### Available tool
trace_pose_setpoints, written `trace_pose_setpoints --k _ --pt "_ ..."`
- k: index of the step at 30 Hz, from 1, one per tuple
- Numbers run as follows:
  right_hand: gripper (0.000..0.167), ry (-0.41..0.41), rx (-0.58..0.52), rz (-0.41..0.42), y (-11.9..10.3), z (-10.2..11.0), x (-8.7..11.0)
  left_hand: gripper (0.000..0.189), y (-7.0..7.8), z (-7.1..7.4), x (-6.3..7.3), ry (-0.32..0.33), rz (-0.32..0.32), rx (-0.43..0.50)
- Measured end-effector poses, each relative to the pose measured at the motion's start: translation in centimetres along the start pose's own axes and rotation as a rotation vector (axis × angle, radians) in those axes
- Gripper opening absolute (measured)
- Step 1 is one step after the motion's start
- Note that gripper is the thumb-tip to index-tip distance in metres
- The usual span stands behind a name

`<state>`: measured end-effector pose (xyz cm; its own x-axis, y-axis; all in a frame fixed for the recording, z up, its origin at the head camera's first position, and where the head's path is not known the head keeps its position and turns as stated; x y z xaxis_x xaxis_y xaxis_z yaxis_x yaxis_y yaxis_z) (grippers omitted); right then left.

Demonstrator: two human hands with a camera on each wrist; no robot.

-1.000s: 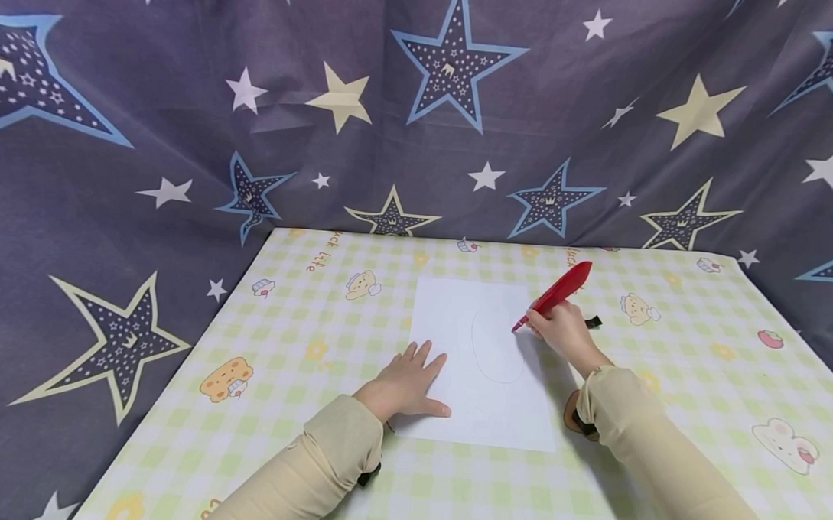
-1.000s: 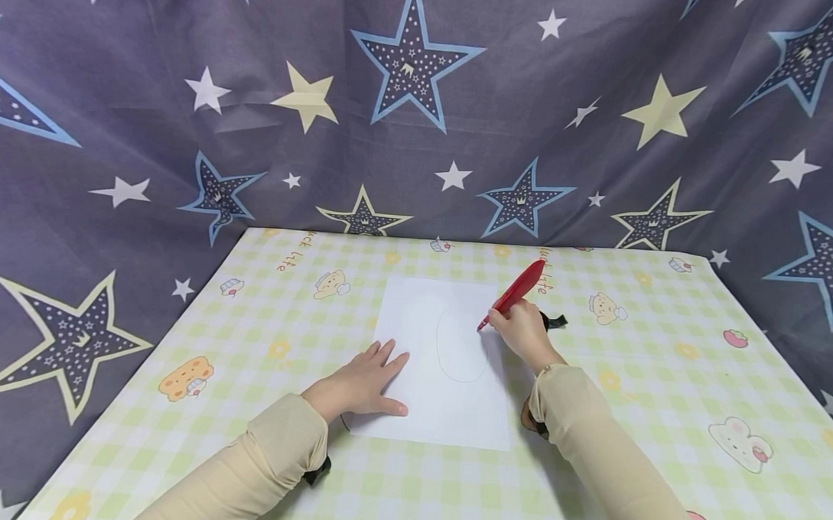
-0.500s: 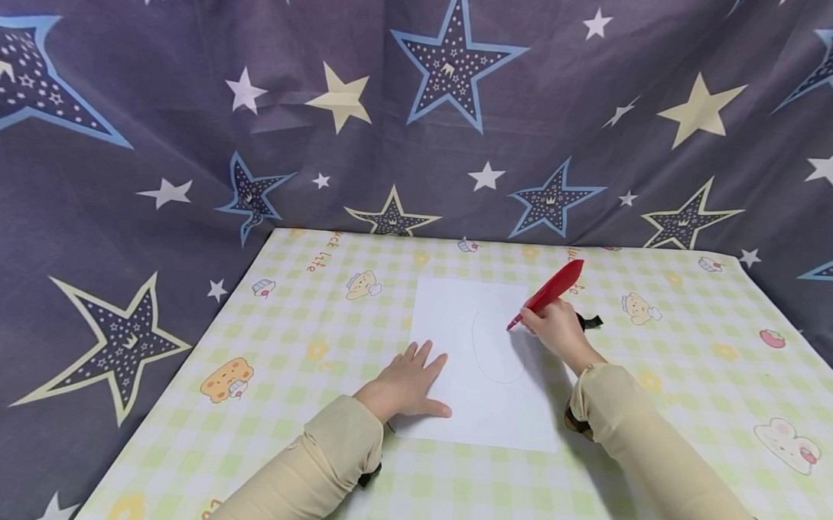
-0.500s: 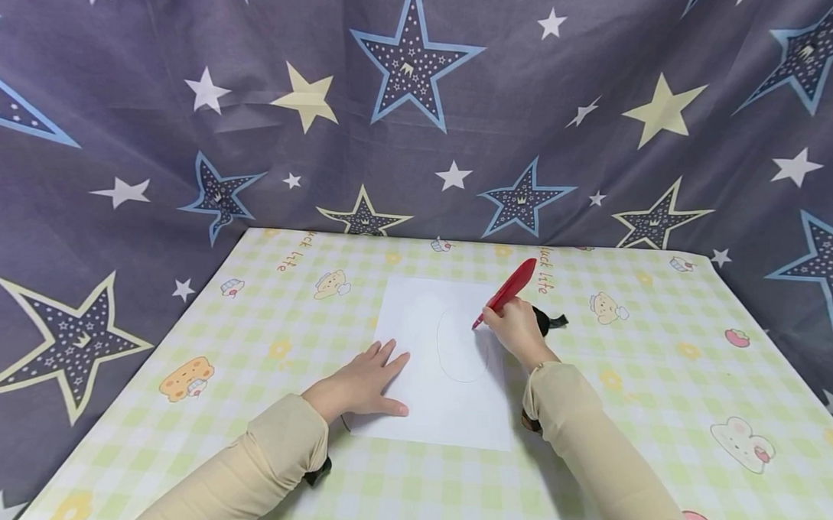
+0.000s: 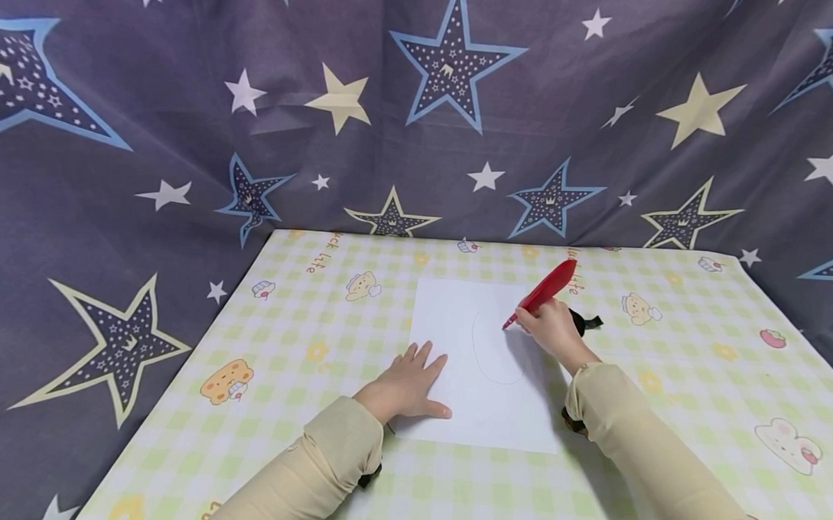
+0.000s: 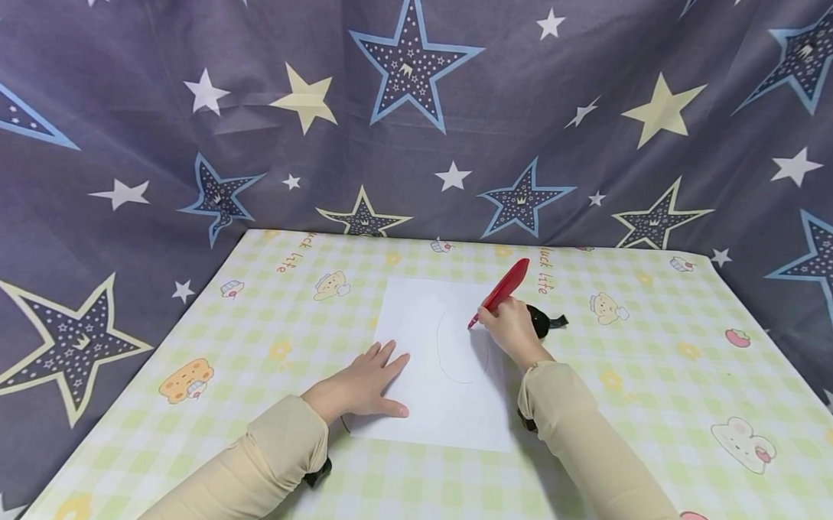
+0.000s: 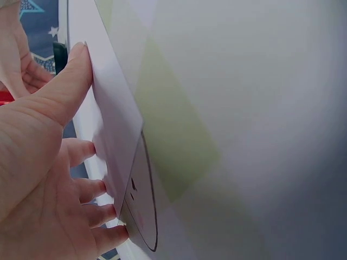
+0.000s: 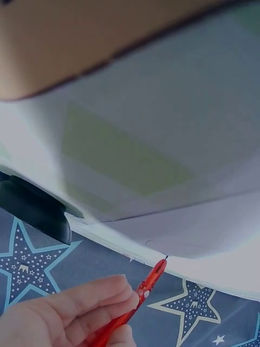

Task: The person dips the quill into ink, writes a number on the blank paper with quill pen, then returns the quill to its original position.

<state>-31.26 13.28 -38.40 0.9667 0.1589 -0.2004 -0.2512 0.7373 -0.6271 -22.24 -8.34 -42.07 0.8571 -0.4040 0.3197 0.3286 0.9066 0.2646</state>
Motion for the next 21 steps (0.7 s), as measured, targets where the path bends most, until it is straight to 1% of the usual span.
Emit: trace_pose_setpoints --k 7,14,21 --pt "0.021 0.004 -0.011 0.014 -0.35 -0.23 -0.14 0.087 -0.04 0.05 0.11 -0.001 -0.003 0.009" --pt "0.020 0.020 -0.002 0.052 -0.68 -0.52 -0.29 0.087 -0.09 0.02 0.07 -0.003 0.002 0.000" --pt "0.019 0.010 -0.009 0.031 -0.95 -0.86 -0.24 0.086 -0.10 0.05 0.09 -0.002 -0.002 0.004"
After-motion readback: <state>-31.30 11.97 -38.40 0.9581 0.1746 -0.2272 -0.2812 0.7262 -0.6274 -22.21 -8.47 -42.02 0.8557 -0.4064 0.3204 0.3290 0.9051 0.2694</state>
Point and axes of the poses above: each hand's wrist, its own x-axis away from the middle knuckle, its own z-axis out of the back of the hand, y = z × x, the point moved 5 cm from there along -x, towards the middle knuckle
